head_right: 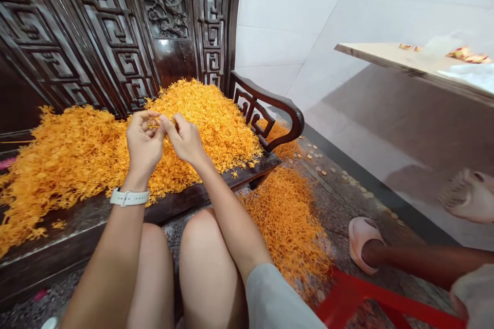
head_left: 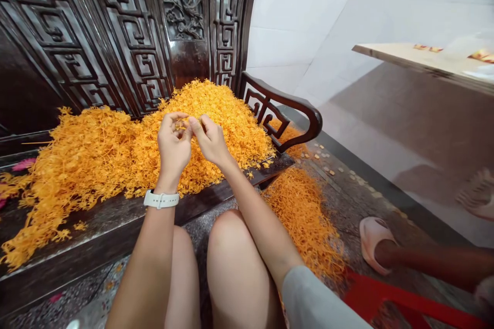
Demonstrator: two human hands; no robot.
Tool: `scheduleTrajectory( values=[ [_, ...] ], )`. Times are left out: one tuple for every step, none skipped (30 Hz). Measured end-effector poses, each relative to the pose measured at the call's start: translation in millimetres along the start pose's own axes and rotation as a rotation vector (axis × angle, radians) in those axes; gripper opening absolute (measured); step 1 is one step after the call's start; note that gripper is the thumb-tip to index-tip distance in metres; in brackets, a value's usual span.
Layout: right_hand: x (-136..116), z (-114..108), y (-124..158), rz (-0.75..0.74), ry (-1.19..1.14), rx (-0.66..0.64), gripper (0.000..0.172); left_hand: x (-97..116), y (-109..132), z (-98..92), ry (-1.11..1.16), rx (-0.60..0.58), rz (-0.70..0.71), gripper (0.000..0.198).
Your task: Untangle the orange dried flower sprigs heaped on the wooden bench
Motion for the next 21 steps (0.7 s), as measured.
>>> scheduleTrajectory(
  values=[
    [0, 1, -1, 0.000, 0.020, -0.006, 0.050, -1, 0, 1.2, 0.011, -0.009, 0.009, 0.021],
    [1, 2, -1, -0.004, 0.023, -0.007, 0.051, -3, 0, 2.2, 0.033, -0.013, 0.012, 0.021],
    [2, 3, -2, -0.012, 0.015, -0.004, 0.051, -5, 0, 3.0, 0.066, -0.014, 0.010, 0.021],
    [3, 3, -3, -0.020, 0.003, 0.002, 0.052, -7, 1, 3.7, 0.107, -0.011, 0.002, 0.022],
    [4, 4, -4, -0.028, -0.011, 0.012, 0.053, -10, 2, 4.1, 0.151, -0.003, -0.009, 0.023],
    [5, 5, -4, -0.038, -0.029, 0.021, 0.053, -12, 2, 4.5, 0.194, 0.007, -0.023, 0.024],
    [6, 6, -5, -0.049, -0.055, 0.030, 0.054, -13, 3, 5.0, 0.233, 0.014, -0.039, 0.024],
    [7, 7, -6, -0.061, -0.097, 0.033, 0.054, -13, 4, 5.6, 0.269, 0.017, -0.056, 0.025],
    [8, 8, -7, -0.072, -0.158, 0.031, 0.055, -13, 4, 6.1, 0.304, 0.016, -0.073, 0.025],
    [9, 10, -9, -0.078, -0.234, 0.025, 0.056, -13, 4, 6.5, 0.339, 0.012, -0.093, 0.024],
    [11, 11, -10, -0.076, -0.318, 0.013, 0.058, -12, 3, 6.9, 0.375, 0.002, -0.120, 0.023],
    [12, 13, -11, -0.067, -0.400, -0.007, 0.059, -11, 2, 7.1, 0.413, -0.012, -0.151, 0.023],
    [12, 15, -12, -0.055, -0.472, -0.033, 0.060, -10, 1, 6.8, 0.452, -0.025, -0.185, 0.024],
    [12, 16, -13, -0.039, -0.529, -0.063, 0.061, -9, 0, 6.2, 0.490, -0.041, -0.218, 0.027],
    [11, 17, -13, -0.023, -0.570, -0.093, 0.061, -7, 0, 5.3, 0.527, -0.059, -0.249, 0.031],
    [9, 17, -13, -0.006, -0.600, -0.119, 0.060, -6, 0, 4.3, 0.564, -0.082, -0.279, 0.034],
    [7, 17, -12, 0.013, -0.623, -0.138, 0.059, -4, 0, 3.2, 0.600, -0.107, -0.306, 0.036],
    [5, 17, -11, 0.035, -0.645, -0.148, 0.058, -1, 1, 2.1, 0.637, -0.131, -0.331, 0.038],
    [2, 17, -9, 0.060, -0.666, -0.149, 0.057, 0, 3, 0.9, 0.670, -0.156, -0.355, 0.039],
    [1, 17, -8, 0.090, -0.681, -0.148, 0.055, 1, 5, -0.3, 0.699, -0.175, -0.377, 0.041],
    [0, 18, -6, 0.122, -0.694, -0.142, 0.053, 1, 7, -2.2, 0.720, -0.173, -0.396, 0.043]
  ],
)
Point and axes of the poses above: each hand's wrist, its own y-axis away from the middle knuckle, its own z-axis out of the palm, x = y × z, the point moved 4 cm from there along -y, towards the middle knuckle, and after that the axes turned 15 degrees about -x, right-handed, at the moved point
